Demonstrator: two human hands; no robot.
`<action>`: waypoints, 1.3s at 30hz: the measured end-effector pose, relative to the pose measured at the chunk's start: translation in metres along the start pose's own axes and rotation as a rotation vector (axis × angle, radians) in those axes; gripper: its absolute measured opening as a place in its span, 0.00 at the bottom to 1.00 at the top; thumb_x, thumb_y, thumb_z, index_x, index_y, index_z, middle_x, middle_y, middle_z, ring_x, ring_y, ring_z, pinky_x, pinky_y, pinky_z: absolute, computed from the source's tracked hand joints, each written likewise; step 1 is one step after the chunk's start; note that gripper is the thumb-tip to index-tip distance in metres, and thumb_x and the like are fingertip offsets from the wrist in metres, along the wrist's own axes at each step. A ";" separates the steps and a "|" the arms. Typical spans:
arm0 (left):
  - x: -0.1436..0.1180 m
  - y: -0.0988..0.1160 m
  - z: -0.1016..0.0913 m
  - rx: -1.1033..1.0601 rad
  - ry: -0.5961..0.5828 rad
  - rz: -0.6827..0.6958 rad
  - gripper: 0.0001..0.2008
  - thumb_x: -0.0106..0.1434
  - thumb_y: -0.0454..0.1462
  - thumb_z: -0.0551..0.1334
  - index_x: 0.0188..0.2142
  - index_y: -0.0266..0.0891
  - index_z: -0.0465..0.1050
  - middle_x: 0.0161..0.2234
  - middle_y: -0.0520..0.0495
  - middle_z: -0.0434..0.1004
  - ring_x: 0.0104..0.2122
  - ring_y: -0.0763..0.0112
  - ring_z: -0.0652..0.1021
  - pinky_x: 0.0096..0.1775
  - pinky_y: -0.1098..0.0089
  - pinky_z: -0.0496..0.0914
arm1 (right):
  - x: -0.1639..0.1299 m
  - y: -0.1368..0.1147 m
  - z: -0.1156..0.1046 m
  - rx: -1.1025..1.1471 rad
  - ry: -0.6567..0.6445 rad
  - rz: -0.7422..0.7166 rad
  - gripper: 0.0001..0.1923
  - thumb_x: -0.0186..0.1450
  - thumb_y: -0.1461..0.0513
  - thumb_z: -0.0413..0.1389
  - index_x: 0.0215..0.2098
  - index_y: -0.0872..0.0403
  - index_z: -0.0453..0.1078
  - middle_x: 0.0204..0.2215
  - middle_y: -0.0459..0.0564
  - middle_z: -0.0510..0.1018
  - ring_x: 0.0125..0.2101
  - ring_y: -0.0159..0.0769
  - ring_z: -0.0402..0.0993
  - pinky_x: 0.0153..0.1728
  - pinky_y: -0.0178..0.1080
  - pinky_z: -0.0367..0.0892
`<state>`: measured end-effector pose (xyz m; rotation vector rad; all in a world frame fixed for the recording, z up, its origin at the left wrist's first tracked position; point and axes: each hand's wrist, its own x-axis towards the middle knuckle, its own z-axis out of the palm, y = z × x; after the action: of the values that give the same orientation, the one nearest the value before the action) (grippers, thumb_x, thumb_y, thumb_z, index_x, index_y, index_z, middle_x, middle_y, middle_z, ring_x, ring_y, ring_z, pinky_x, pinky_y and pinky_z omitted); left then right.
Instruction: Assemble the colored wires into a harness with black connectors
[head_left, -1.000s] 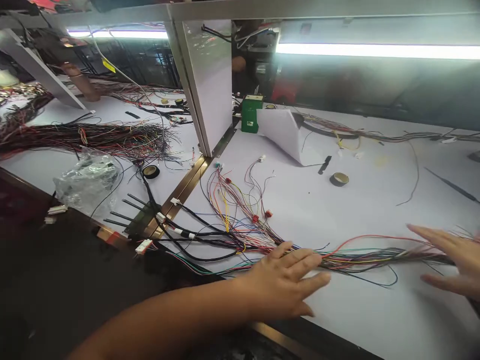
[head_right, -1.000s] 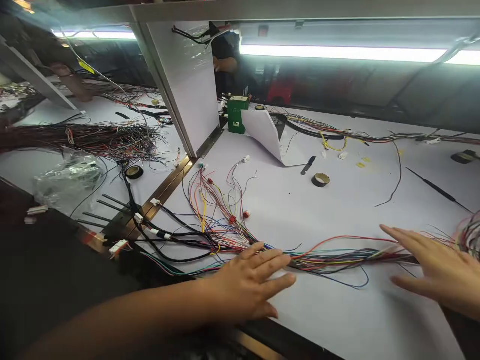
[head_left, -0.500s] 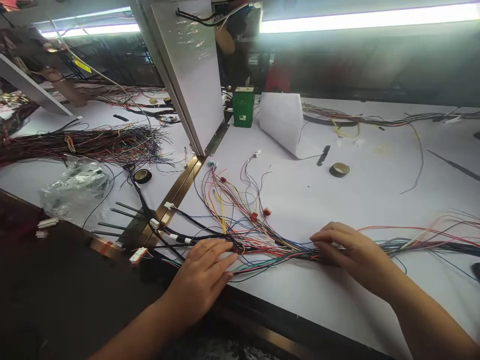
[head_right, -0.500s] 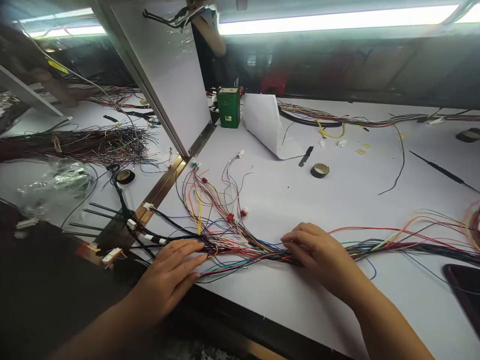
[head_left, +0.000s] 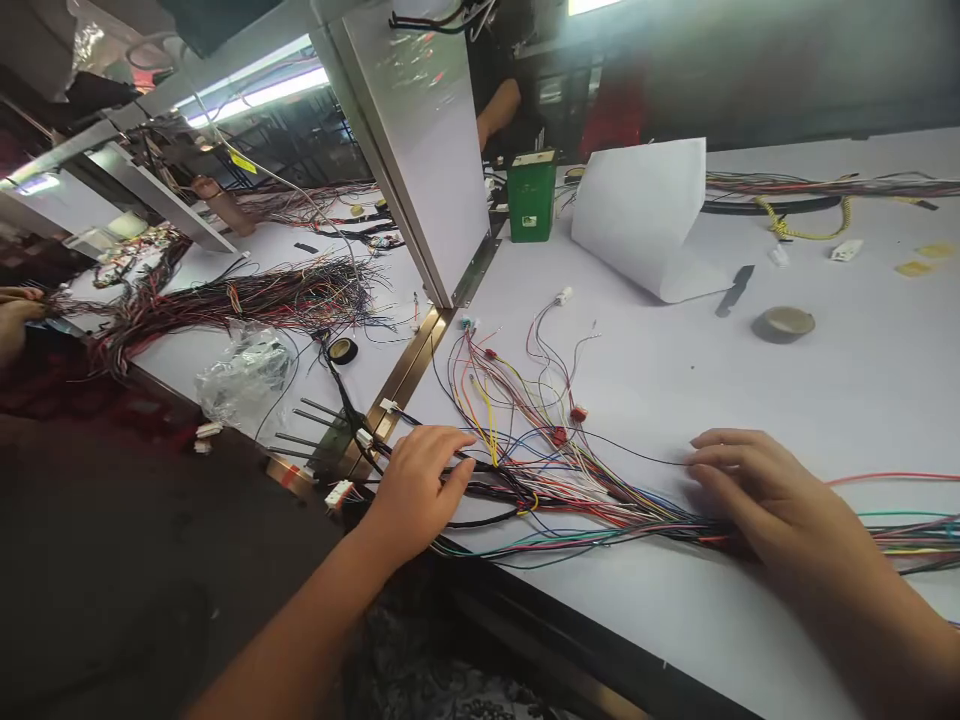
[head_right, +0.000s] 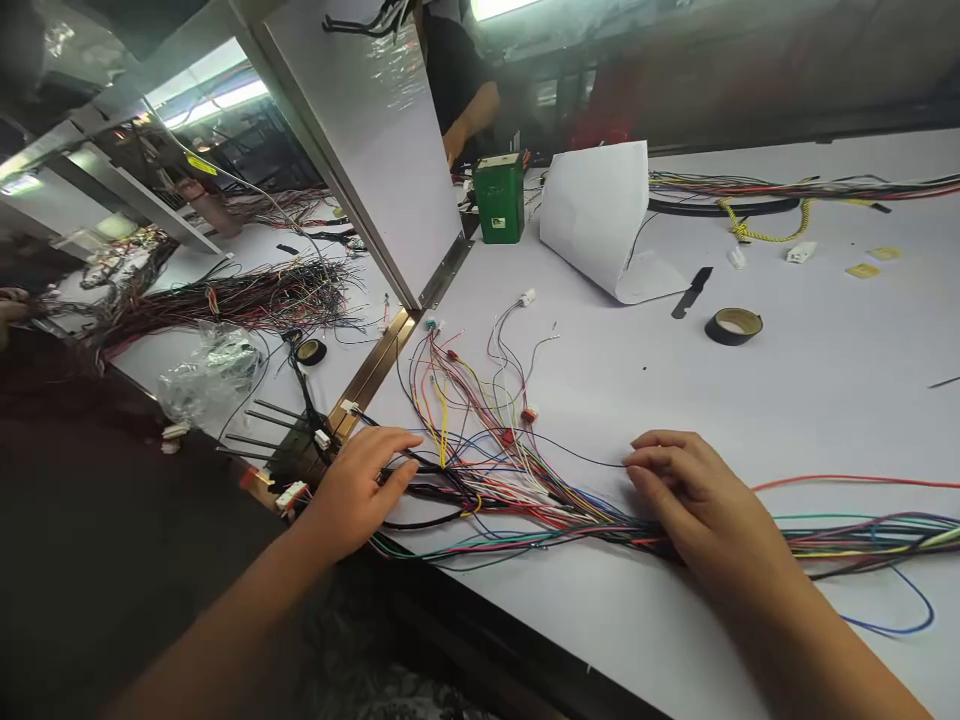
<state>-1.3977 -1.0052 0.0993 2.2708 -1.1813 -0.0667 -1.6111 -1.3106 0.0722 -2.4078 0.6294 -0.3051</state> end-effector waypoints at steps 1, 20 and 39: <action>0.005 0.002 0.001 0.005 -0.030 -0.005 0.10 0.66 0.37 0.55 0.44 0.40 0.71 0.43 0.45 0.76 0.46 0.62 0.72 0.50 0.60 0.63 | 0.000 0.000 -0.001 0.008 0.026 0.014 0.13 0.65 0.48 0.49 0.39 0.45 0.69 0.48 0.48 0.71 0.48 0.43 0.69 0.45 0.45 0.66; 0.024 0.011 0.018 -1.047 0.020 -0.429 0.14 0.58 0.32 0.61 0.38 0.43 0.56 0.37 0.50 0.79 0.38 0.70 0.76 0.42 0.68 0.66 | 0.004 -0.013 -0.004 0.029 0.019 0.008 0.11 0.67 0.51 0.50 0.39 0.46 0.69 0.45 0.49 0.72 0.46 0.42 0.69 0.46 0.43 0.64; 0.042 -0.005 -0.003 -1.538 -0.102 -0.613 0.02 0.57 0.33 0.64 0.29 0.37 0.71 0.45 0.47 0.76 0.25 0.81 0.75 0.23 0.80 0.68 | 0.005 -0.014 -0.005 0.057 -0.002 0.006 0.10 0.68 0.52 0.50 0.38 0.46 0.68 0.45 0.48 0.72 0.45 0.40 0.69 0.46 0.42 0.64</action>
<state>-1.3682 -1.0337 0.1078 1.0877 -0.1372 -0.9531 -1.6033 -1.3061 0.0851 -2.3509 0.6182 -0.3144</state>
